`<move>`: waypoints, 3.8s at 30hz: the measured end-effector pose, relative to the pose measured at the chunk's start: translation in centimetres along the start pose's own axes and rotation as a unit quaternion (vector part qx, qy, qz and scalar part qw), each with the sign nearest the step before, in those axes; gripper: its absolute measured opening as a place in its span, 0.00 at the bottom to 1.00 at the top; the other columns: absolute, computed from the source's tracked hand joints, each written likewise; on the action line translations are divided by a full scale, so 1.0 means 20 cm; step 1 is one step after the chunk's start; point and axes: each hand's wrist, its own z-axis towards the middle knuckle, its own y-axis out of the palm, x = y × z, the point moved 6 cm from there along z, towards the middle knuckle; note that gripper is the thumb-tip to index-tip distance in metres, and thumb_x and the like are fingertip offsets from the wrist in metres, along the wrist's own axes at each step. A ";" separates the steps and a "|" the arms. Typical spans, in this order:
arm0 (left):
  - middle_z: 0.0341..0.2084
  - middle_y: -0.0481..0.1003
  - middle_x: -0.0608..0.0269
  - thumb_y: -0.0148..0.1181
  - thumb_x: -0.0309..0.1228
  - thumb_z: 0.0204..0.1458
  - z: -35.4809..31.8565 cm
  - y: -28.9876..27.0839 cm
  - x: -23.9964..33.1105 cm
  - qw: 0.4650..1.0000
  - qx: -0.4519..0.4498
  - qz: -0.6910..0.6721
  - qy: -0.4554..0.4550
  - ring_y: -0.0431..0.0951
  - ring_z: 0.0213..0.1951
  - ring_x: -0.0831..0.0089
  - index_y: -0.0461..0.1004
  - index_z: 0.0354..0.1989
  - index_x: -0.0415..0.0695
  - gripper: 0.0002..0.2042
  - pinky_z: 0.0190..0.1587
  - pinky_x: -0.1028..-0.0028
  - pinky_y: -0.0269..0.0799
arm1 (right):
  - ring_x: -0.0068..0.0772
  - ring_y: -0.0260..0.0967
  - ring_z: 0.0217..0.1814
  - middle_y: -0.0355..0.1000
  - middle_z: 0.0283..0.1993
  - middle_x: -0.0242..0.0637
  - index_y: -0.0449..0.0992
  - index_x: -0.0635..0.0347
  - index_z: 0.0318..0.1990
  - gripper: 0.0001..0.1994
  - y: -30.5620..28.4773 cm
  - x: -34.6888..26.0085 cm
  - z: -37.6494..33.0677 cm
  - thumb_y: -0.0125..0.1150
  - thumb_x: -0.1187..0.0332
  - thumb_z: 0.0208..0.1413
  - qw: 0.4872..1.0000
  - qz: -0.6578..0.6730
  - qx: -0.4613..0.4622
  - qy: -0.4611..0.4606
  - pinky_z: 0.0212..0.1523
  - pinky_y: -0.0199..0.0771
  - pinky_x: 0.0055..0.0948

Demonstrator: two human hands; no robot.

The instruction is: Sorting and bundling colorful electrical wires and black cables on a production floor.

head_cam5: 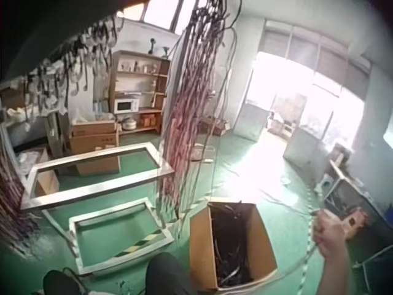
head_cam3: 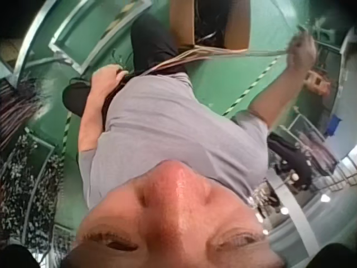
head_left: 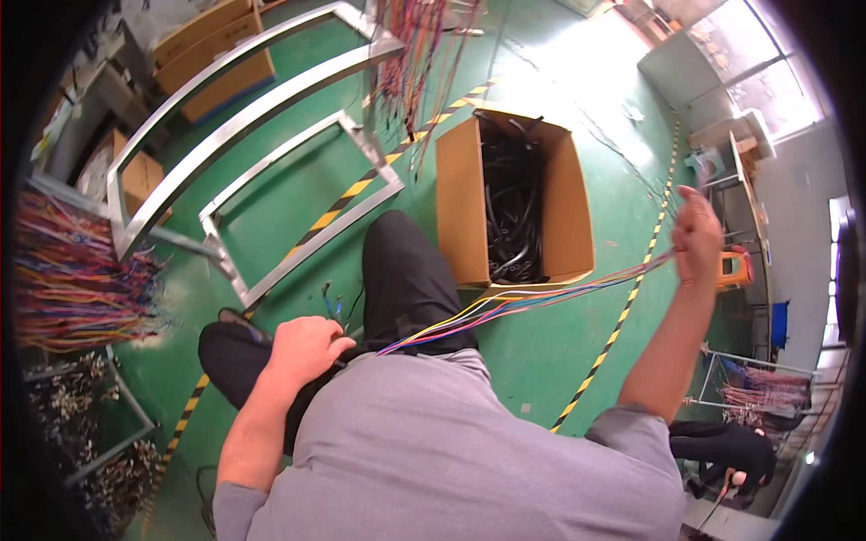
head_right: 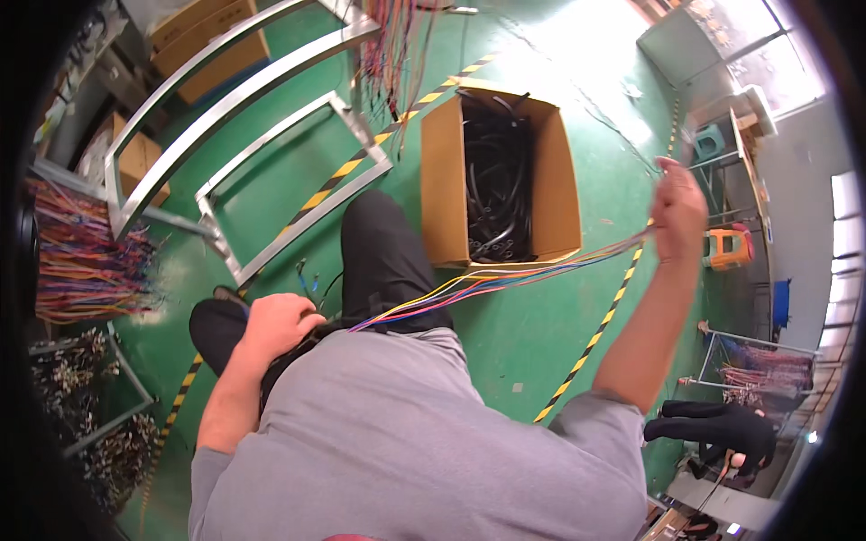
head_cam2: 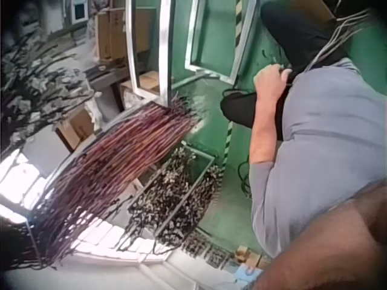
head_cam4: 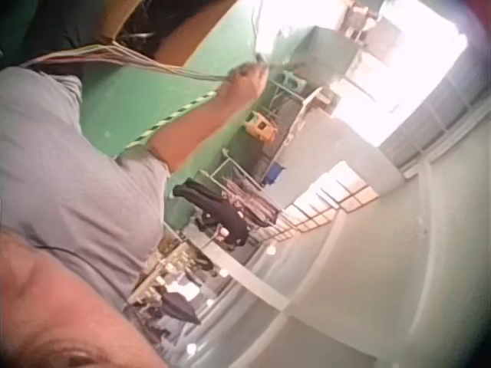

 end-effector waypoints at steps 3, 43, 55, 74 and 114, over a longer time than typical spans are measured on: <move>0.38 0.86 0.56 0.68 0.31 0.60 0.07 -0.23 0.20 0.949 -0.007 -0.314 0.012 0.86 0.43 0.68 0.85 0.47 0.40 0.11 0.50 0.67 0.81 | 0.09 0.48 0.22 0.57 0.25 0.17 0.76 0.64 0.54 0.13 0.52 -0.02 -0.36 0.53 0.62 0.76 0.987 -0.056 -0.154 -0.004 0.21 0.43 0.18; 0.44 0.82 0.56 0.58 0.26 0.70 -0.16 0.07 -0.45 0.488 0.398 -0.764 -0.141 0.88 0.45 0.61 0.76 0.51 0.43 0.06 0.42 0.67 0.89 | 0.12 0.57 0.27 0.63 0.29 0.20 0.80 0.64 0.50 0.08 1.84 0.64 -1.18 0.60 0.75 0.67 0.747 -0.102 -0.644 0.131 0.27 0.57 0.19; 0.53 0.78 0.55 0.63 0.28 0.67 -0.18 0.22 -0.56 0.419 0.403 -0.808 -0.094 0.83 0.56 0.55 0.71 0.59 0.40 0.15 0.58 0.60 0.82 | 0.18 0.66 0.33 0.70 0.34 0.27 0.80 0.68 0.55 0.13 2.08 0.94 -1.11 0.58 0.76 0.64 0.690 -0.002 -0.642 0.333 0.36 0.68 0.22; 0.50 0.81 0.51 0.50 0.31 0.75 0.63 0.36 -0.05 0.510 0.032 -0.855 -0.083 0.81 0.59 0.57 0.73 0.54 0.41 0.09 0.65 0.59 0.78 | 0.20 0.75 0.42 0.80 0.43 0.31 0.82 0.66 0.49 0.08 1.32 0.85 -0.66 0.61 0.78 0.65 0.903 -0.219 -0.354 -0.106 0.44 0.75 0.23; 0.33 0.84 0.62 0.64 0.28 0.66 0.45 0.53 0.29 0.819 -0.315 -0.471 -0.094 0.83 0.34 0.79 0.80 0.44 0.38 0.06 0.38 0.76 0.79 | 0.41 0.78 0.40 0.78 0.39 0.39 0.84 0.60 0.39 0.08 1.03 1.01 -1.20 0.74 0.79 0.51 0.896 -0.203 -0.332 -0.215 0.40 0.79 0.35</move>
